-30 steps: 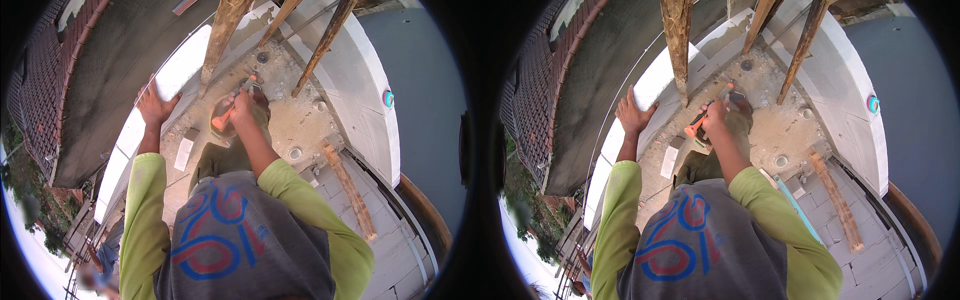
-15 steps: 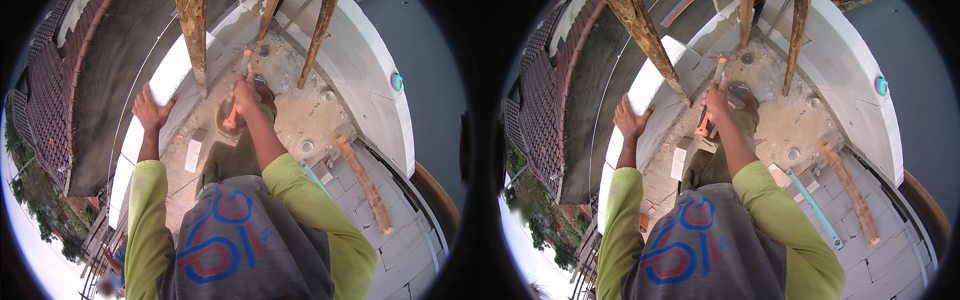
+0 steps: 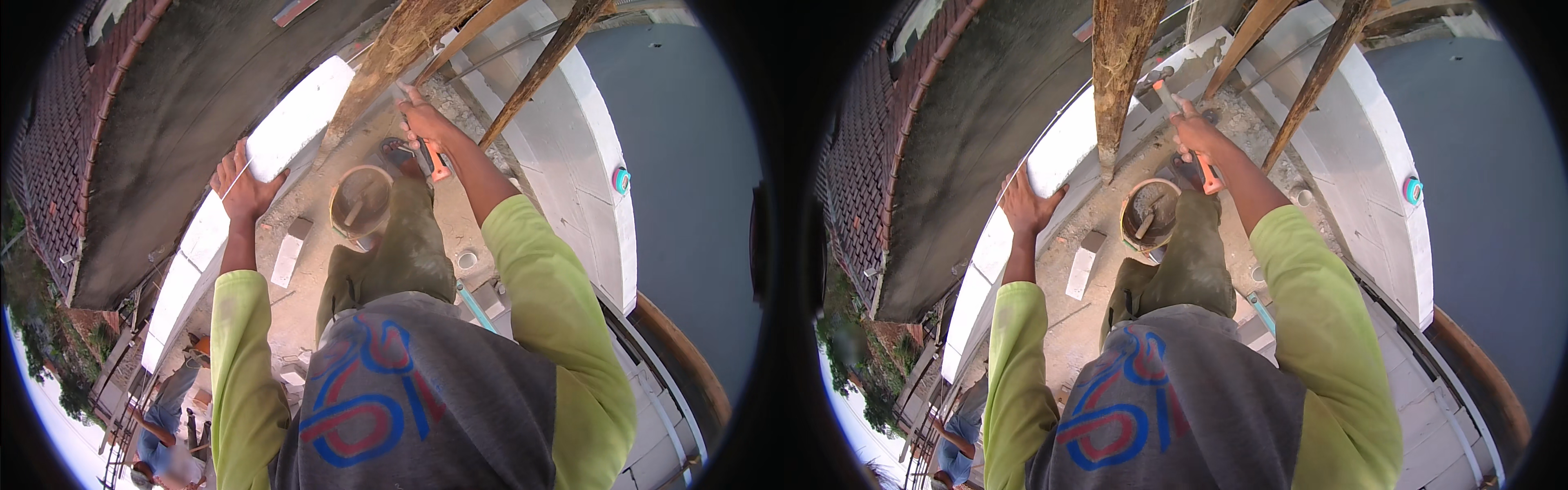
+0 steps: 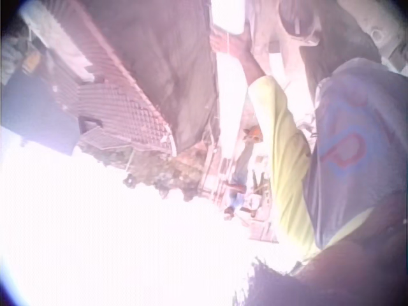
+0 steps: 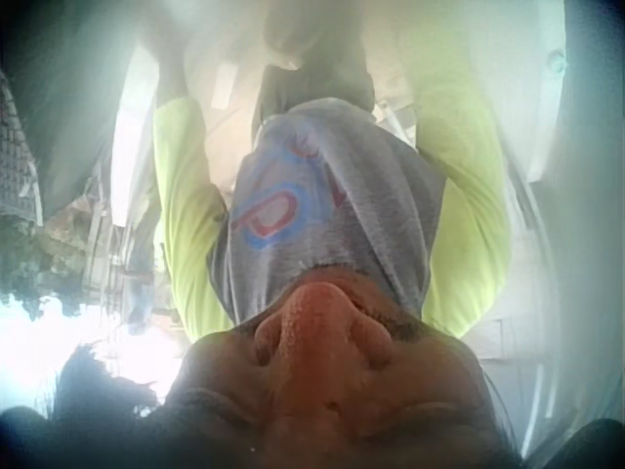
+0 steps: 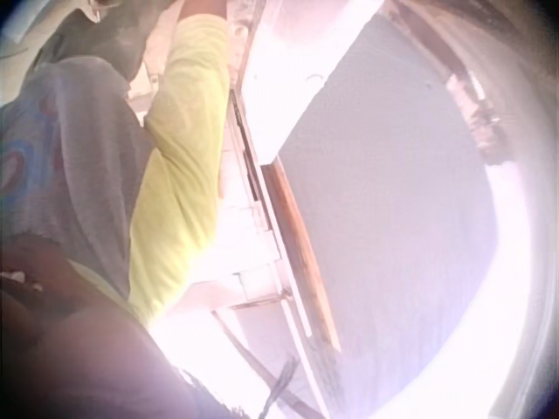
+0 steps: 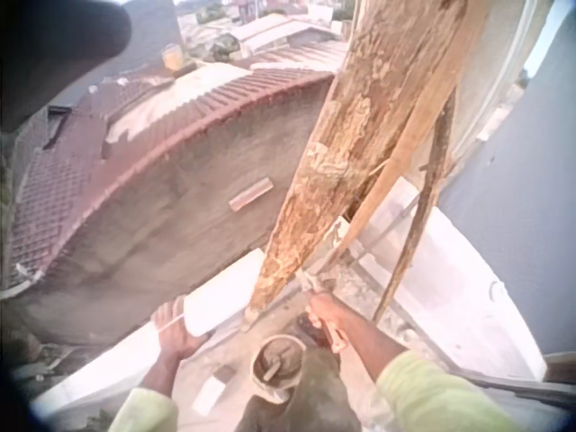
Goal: The person measures a white tile with a tape measure, applies mortar from a bucket using a trowel, and places the tile onto a wall. They use a hammer to tap the tile into position and adjust it with a string line for alignment.
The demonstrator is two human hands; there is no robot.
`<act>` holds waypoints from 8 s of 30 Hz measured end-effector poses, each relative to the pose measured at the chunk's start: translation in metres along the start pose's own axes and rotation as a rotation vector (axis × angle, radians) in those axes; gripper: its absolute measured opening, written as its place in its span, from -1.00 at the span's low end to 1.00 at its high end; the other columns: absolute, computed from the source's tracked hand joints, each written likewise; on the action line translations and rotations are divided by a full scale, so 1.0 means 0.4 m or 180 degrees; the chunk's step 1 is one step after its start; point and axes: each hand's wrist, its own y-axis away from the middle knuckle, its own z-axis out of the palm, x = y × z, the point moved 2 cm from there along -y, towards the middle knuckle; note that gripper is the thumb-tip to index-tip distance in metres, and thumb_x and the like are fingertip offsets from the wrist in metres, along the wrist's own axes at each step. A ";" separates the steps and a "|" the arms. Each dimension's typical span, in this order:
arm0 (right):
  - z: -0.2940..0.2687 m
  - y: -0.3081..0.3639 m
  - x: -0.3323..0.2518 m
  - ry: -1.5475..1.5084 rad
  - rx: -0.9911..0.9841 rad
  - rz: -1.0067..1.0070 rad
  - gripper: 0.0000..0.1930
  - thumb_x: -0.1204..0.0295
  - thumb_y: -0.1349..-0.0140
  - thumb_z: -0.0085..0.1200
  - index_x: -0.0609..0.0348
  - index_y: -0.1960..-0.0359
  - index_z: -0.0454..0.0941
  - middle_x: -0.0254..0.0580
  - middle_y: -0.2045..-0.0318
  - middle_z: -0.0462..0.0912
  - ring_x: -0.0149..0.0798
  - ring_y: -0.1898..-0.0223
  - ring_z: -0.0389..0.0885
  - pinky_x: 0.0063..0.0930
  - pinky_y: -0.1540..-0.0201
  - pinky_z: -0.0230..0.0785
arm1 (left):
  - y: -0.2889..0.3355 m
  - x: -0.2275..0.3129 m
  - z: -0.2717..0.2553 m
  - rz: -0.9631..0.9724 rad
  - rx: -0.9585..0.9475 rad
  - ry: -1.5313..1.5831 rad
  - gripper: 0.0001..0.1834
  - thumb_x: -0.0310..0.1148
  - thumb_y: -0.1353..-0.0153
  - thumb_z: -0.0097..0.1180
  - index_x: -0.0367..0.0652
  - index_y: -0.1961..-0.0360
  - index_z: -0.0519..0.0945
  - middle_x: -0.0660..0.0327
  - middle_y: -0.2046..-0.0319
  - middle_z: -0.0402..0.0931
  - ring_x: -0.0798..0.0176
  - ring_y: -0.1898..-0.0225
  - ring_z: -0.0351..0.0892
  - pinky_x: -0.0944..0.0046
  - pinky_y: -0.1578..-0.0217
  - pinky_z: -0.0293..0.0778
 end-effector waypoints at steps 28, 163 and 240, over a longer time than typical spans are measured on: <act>-0.528 1.136 0.648 0.2463 0.4124 0.0534 -0.47 -0.17 -0.63 -0.09 0.08 -0.04 0.56 0.08 0.01 0.79 0.25 -0.07 0.76 0.20 -0.11 0.56 | 0.205 -0.153 0.096 0.0693 0.0488 -0.0266 0.26 0.14 -0.27 0.43 0.37 -0.80 -0.15 0.06 -0.80 -0.27 -0.18 -0.79 -0.30 -0.48 -0.66 -0.16; -0.117 -0.107 -0.185 -0.0993 0.0808 -0.0035 -0.69 0.14 -0.70 0.01 0.13 -0.11 0.54 -0.25 0.29 0.64 -0.38 0.44 0.68 -0.42 0.38 0.56 | 0.041 -0.010 -0.210 -0.1140 -0.2000 0.1457 -0.66 0.00 -0.47 0.20 0.07 0.02 0.84 -0.07 0.13 0.80 -0.24 0.02 0.79 -0.18 -0.04 0.67; -0.158 -0.166 -0.173 -0.1197 0.0737 0.0095 -0.70 0.16 -0.60 0.14 0.11 -0.12 0.54 -0.19 0.26 0.72 -0.29 0.37 0.69 -0.35 0.28 0.57 | -0.049 0.018 -0.243 -0.1123 -0.1817 0.1263 -0.67 -0.01 -0.45 0.20 0.08 0.02 0.83 -0.04 0.15 0.79 -0.21 0.02 0.79 -0.15 -0.03 0.67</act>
